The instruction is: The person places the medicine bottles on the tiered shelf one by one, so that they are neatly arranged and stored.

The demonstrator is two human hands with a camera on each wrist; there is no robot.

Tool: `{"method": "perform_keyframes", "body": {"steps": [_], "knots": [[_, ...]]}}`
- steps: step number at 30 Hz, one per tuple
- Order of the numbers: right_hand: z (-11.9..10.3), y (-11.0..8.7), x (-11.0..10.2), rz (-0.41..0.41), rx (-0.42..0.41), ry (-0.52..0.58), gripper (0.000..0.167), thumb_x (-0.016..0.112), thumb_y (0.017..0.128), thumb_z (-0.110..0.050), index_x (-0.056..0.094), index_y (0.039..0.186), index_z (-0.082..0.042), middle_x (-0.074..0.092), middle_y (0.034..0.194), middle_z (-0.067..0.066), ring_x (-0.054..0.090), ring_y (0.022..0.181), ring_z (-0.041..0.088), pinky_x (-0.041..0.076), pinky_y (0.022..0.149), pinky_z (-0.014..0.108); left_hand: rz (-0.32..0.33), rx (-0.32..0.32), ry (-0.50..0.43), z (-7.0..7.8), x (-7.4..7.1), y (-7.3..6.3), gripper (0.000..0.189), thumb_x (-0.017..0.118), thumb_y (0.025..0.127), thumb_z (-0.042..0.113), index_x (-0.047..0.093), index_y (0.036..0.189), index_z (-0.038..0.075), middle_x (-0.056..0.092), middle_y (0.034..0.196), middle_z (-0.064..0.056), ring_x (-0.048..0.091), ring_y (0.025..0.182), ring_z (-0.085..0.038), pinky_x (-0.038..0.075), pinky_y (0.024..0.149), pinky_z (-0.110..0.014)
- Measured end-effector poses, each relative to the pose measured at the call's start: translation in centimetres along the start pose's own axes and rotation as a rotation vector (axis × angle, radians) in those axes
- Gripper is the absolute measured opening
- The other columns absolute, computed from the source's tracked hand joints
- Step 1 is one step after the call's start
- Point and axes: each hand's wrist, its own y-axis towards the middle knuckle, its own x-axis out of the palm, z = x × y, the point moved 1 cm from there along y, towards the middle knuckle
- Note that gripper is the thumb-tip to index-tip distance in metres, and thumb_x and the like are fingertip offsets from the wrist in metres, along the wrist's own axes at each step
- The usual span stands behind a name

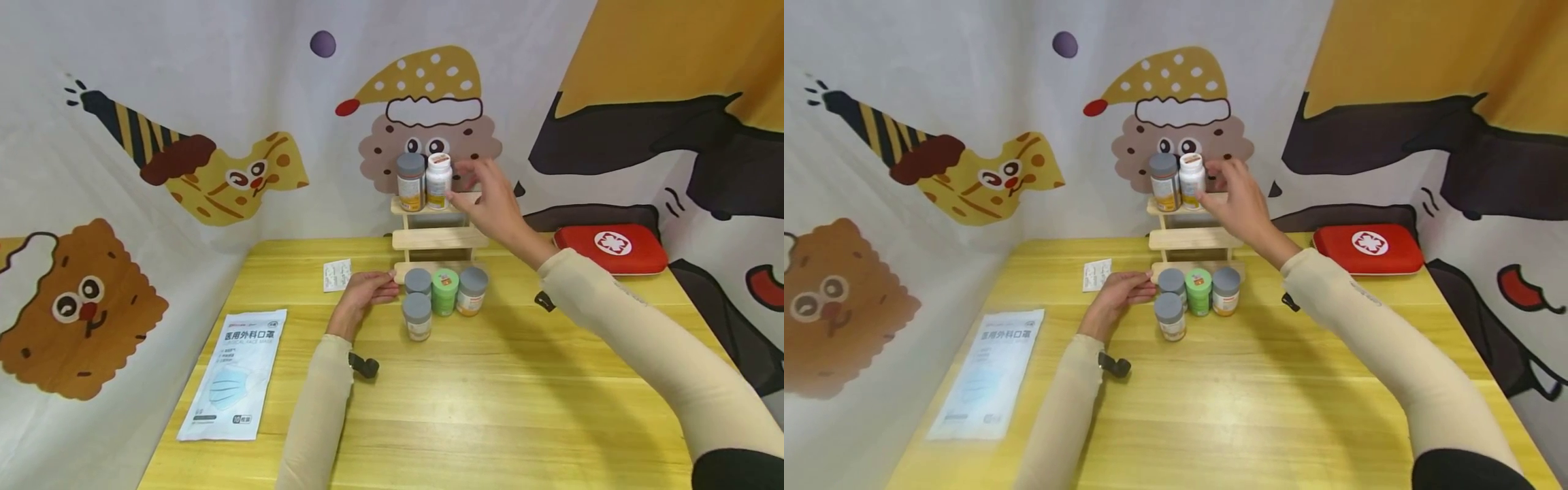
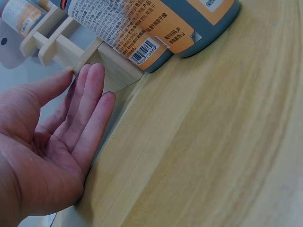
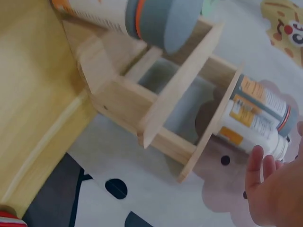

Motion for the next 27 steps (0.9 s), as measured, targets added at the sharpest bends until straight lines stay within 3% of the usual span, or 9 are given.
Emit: {"method": "perform_keyframes", "body": {"steps": [6, 10, 21, 27], "knots": [[-0.4, -1.9, 0.6, -0.023, 0.001, 0.072, 0.052, 0.078, 0.098, -0.023, 0.058, 0.143, -0.006, 0.061, 0.131, 0.014, 0.064, 0.113, 0.028, 0.065, 0.081, 0.049, 0.003, 0.008, -0.001, 0.0, 0.0, -0.1, 0.036, 0.075, 0.101, 0.021, 0.07, 0.121, -0.008, 0.08, 0.081, -0.005, 0.079, 0.075, -0.015, 0.07, 0.078, -0.031], [-0.9, -3.2, 1.1, -0.059, 0.015, 0.128, 0.053, 0.079, 0.097, -0.021, 0.058, 0.143, -0.004, 0.061, 0.131, 0.015, 0.064, 0.116, 0.03, 0.065, 0.089, 0.054, 0.001, 0.013, -0.004, 0.0, 0.1, -0.1, 0.035, 0.075, 0.101, 0.021, 0.07, 0.121, -0.009, 0.08, 0.081, -0.005, 0.079, 0.076, -0.015, 0.07, 0.077, -0.031], [-2.4, -6.8, 2.2, -0.199, 0.062, 0.227, 0.057, 0.081, 0.097, -0.021, 0.056, 0.147, -0.009, 0.062, 0.134, 0.018, 0.064, 0.122, 0.032, 0.062, 0.1, 0.052, 0.003, 0.014, -0.003, 0.0, 0.1, -0.2, 0.037, 0.075, 0.101, 0.022, 0.071, 0.121, -0.008, 0.08, 0.082, -0.004, 0.079, 0.077, -0.014, 0.07, 0.078, -0.03], [-3.0, -8.7, 2.7, -0.256, 0.109, 0.301, 0.057, 0.082, 0.094, -0.014, 0.056, 0.144, -0.003, 0.065, 0.135, 0.019, 0.066, 0.123, 0.035, 0.063, 0.103, 0.048, 0.001, 0.014, -0.002, 0.1, 0.1, -0.2, 0.036, 0.075, 0.101, 0.022, 0.071, 0.121, -0.008, 0.08, 0.082, -0.005, 0.08, 0.077, -0.015, 0.07, 0.078, -0.03]]}}
